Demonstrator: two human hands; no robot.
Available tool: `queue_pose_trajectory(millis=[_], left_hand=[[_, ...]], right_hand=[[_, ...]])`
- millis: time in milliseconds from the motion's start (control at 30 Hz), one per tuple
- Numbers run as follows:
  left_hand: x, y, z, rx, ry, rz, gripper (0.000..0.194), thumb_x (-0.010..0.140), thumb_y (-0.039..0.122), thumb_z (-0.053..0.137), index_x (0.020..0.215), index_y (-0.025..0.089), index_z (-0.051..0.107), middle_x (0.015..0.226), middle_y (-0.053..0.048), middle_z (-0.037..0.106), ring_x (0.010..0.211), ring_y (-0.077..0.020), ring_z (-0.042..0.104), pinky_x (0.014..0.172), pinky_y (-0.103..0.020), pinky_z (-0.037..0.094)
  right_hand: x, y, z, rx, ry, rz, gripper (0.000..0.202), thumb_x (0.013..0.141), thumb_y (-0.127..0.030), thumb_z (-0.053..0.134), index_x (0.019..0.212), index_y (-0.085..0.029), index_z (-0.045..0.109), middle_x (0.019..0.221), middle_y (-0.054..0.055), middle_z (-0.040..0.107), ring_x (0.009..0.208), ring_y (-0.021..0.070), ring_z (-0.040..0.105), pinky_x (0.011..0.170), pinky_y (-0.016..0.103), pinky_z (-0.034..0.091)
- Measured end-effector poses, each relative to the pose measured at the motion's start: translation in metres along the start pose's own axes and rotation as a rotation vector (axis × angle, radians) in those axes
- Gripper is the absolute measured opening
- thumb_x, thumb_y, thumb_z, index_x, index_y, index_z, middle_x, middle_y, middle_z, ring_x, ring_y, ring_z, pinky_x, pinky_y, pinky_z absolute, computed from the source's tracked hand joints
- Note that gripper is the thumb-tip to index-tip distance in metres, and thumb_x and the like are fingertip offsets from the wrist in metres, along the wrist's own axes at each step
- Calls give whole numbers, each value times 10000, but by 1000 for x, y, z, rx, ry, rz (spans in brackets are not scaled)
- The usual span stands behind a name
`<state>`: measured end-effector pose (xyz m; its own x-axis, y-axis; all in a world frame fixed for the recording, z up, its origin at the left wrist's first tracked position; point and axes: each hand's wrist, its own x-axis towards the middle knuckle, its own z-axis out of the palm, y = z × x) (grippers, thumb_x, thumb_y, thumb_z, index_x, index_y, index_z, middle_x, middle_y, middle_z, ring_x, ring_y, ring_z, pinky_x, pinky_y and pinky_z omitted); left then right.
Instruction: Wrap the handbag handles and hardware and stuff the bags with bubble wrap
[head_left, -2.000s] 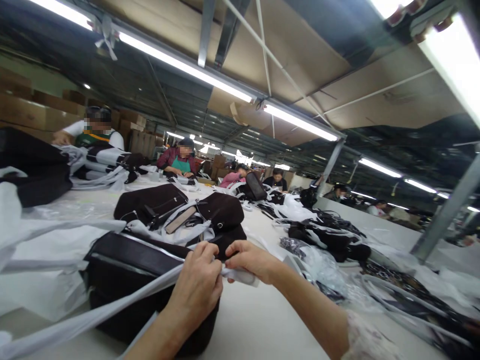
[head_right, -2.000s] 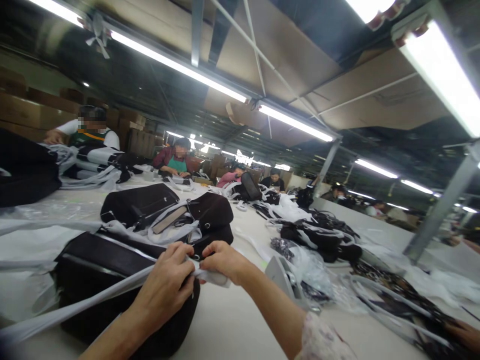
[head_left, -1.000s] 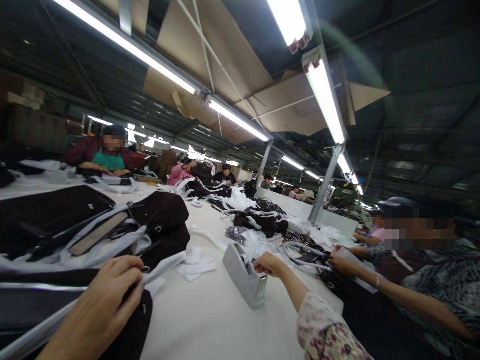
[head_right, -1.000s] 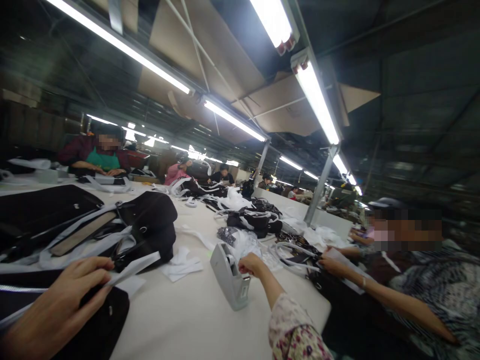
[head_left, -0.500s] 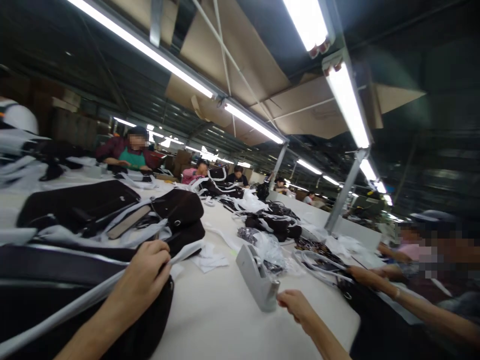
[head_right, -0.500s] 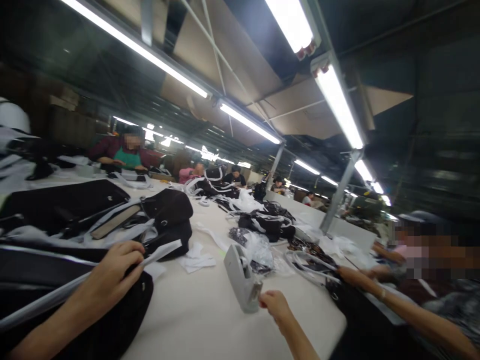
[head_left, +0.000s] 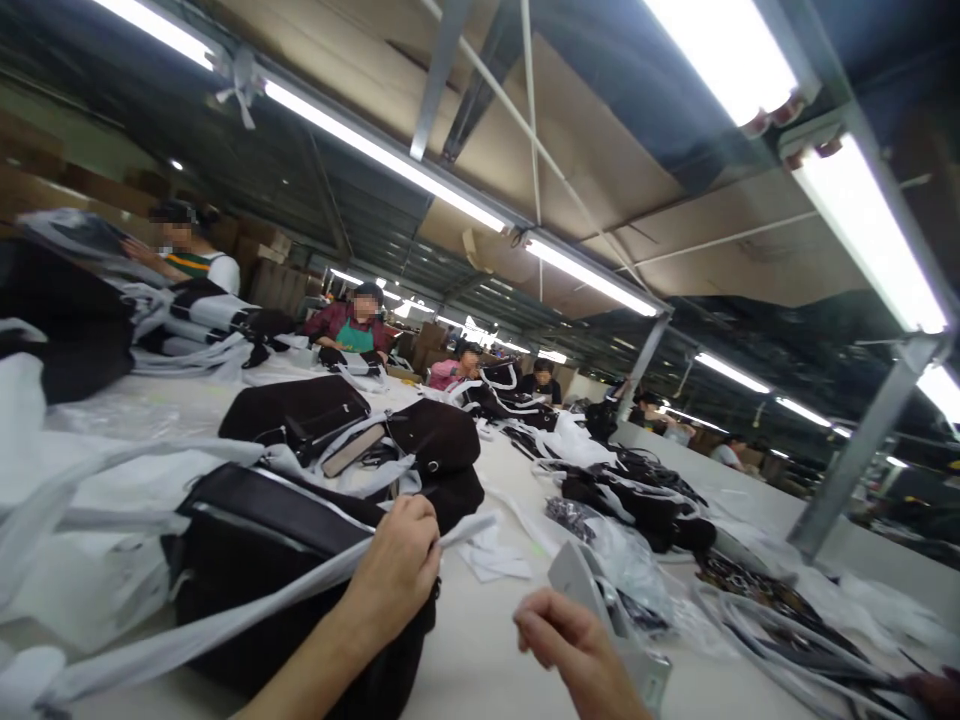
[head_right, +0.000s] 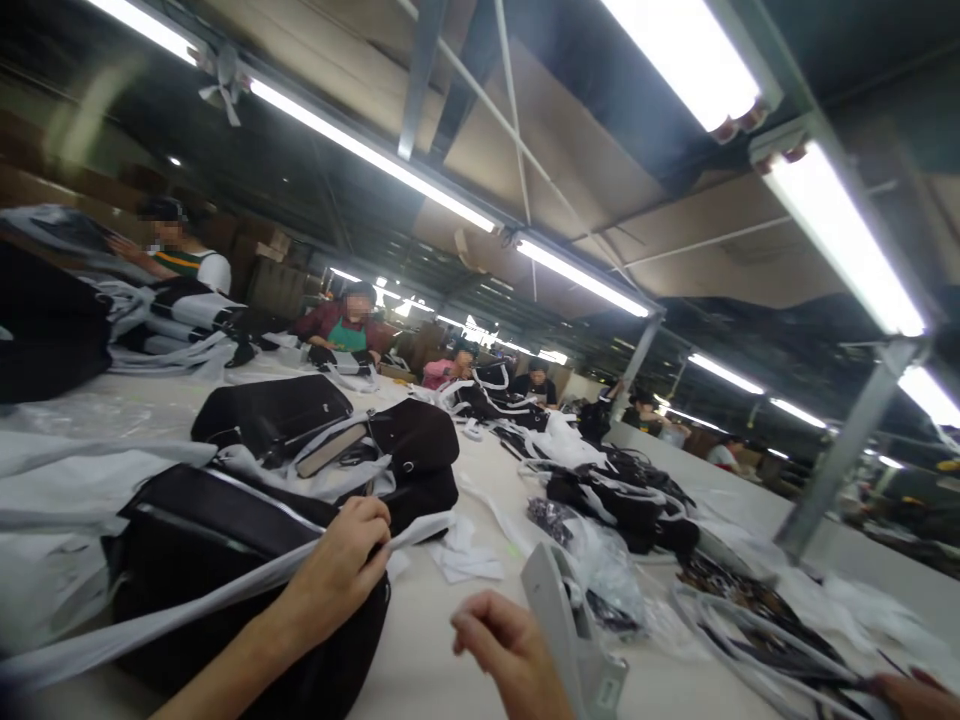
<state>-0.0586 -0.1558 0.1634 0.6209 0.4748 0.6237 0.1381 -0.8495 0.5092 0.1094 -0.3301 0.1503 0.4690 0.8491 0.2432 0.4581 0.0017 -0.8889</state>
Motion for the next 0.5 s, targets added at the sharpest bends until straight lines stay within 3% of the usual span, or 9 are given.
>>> queue_pose_trajectory(millis=[100,200,500], left_hand=[[-1,-1,-2,-20,-24,-4,182,823,35,477,717,177,517,961,-78,563,984,-243,479,896,-415,429],[-2,-2,-4,-70,-60,-18,178,811,34,482,709,175,516,972,-81,564,989,-242,480,894,-407,431],[0,-14,-9,-163,-97,48,186,785,11,485,706,179,504,1023,-70,569,1022,-221,490,931,-377,429]], right_hand=[[24,-40,43,79,-71,-48,289,768,-442,687,643,-183,660,627,3,589,640,149,481,657,265,400],[39,-49,68,133,-70,-36,267,750,-400,683,609,-178,642,594,-11,561,623,142,459,668,268,393],[50,-34,83,139,-4,39,306,727,-433,686,586,-167,631,578,-11,559,593,134,421,652,278,376]])
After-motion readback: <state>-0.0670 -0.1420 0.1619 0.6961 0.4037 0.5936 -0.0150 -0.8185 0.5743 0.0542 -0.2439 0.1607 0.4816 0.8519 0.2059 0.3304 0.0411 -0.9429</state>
